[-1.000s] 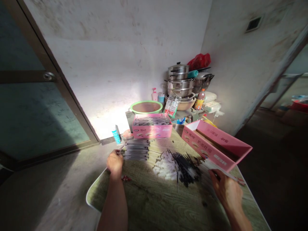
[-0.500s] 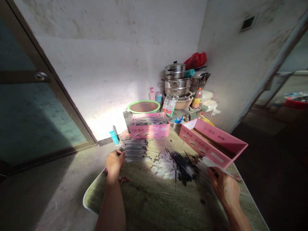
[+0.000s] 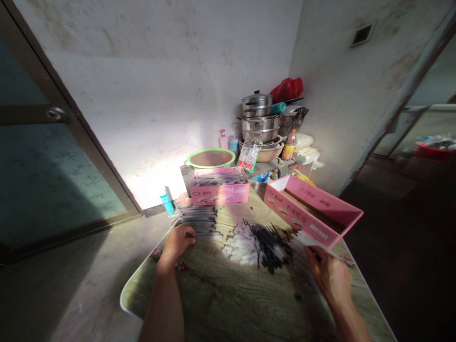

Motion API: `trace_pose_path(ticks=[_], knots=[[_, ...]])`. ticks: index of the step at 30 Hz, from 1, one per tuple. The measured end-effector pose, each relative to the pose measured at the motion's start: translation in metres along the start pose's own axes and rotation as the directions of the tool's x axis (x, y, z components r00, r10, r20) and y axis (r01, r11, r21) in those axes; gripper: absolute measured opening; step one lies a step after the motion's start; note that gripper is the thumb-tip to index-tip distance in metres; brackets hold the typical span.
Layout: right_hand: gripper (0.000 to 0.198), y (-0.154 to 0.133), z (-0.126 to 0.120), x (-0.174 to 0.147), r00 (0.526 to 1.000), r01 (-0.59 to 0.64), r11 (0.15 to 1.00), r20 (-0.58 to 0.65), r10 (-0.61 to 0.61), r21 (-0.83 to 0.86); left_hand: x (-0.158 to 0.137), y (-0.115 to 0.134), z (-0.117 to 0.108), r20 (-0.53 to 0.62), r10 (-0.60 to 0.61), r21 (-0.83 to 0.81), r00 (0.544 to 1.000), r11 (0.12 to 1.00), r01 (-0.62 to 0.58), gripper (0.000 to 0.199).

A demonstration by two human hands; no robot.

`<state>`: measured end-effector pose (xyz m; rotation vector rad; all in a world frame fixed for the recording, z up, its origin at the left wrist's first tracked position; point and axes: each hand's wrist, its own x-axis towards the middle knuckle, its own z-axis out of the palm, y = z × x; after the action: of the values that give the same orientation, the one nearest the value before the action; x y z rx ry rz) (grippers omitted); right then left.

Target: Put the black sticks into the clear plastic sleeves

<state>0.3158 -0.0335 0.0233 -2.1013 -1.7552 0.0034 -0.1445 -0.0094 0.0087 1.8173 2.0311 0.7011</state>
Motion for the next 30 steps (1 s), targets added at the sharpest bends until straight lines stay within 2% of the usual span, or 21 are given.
trace_pose_path(ticks=[5, 9, 12, 14, 17, 19, 21, 24, 30], knots=[[0.037, 0.002, 0.001, 0.0, 1.0, -0.004, 1.0, -0.006, 0.004, 0.028, 0.0, 0.001, 0.0, 0.022, 0.016, -0.048, 1.0, 0.999, -0.014, 0.012], [0.041, 0.0, 0.0, 0.0, 0.999, 0.014, 0.995, -0.037, -0.011, 0.102, 0.0, 0.01, -0.003, 0.032, 0.094, -0.186, 0.995, 0.979, -0.086, 0.01], [0.042, -0.011, 0.001, -0.002, 0.997, 0.075, 0.94, -0.053, -0.06, 0.333, 0.002, 0.026, 0.002, 0.055, 0.129, -0.302, 0.99, 0.947, -0.107, 0.012], [0.043, -0.023, 0.006, -0.006, 0.993, 0.107, 0.841, -0.018, -0.115, 0.53, 0.003, 0.041, 0.013, 0.096, 0.176, -0.384, 0.98, 0.915, -0.127, 0.014], [0.052, -0.043, 0.017, -0.014, 0.972, -0.024, 0.67, 0.173, -0.156, 0.742, 0.003, 0.067, 0.038, 0.148, 0.264, -0.476, 0.953, 0.864, -0.165, 0.013], [0.052, -0.054, 0.023, -0.018, 0.926, -0.19, 0.544, 0.333, -0.177, 0.817, 0.001, 0.083, 0.054, 0.165, 0.298, -0.485, 0.94, 0.854, -0.186, 0.012], [0.055, -0.06, 0.027, -0.02, 0.881, -0.307, 0.466, 0.433, -0.191, 0.83, -0.002, 0.095, 0.066, 0.184, 0.333, -0.478, 0.925, 0.853, -0.212, 0.013], [0.055, -0.062, 0.027, -0.021, 0.856, -0.376, 0.422, 0.483, -0.182, 0.825, -0.006, 0.106, 0.074, 0.215, 0.388, -0.484, 0.896, 0.839, -0.247, 0.015], [0.052, -0.057, 0.027, -0.02, 0.86, -0.388, 0.379, 0.477, -0.178, 0.84, -0.007, 0.107, 0.075, 0.233, 0.407, -0.494, 0.883, 0.832, -0.253, 0.02]])
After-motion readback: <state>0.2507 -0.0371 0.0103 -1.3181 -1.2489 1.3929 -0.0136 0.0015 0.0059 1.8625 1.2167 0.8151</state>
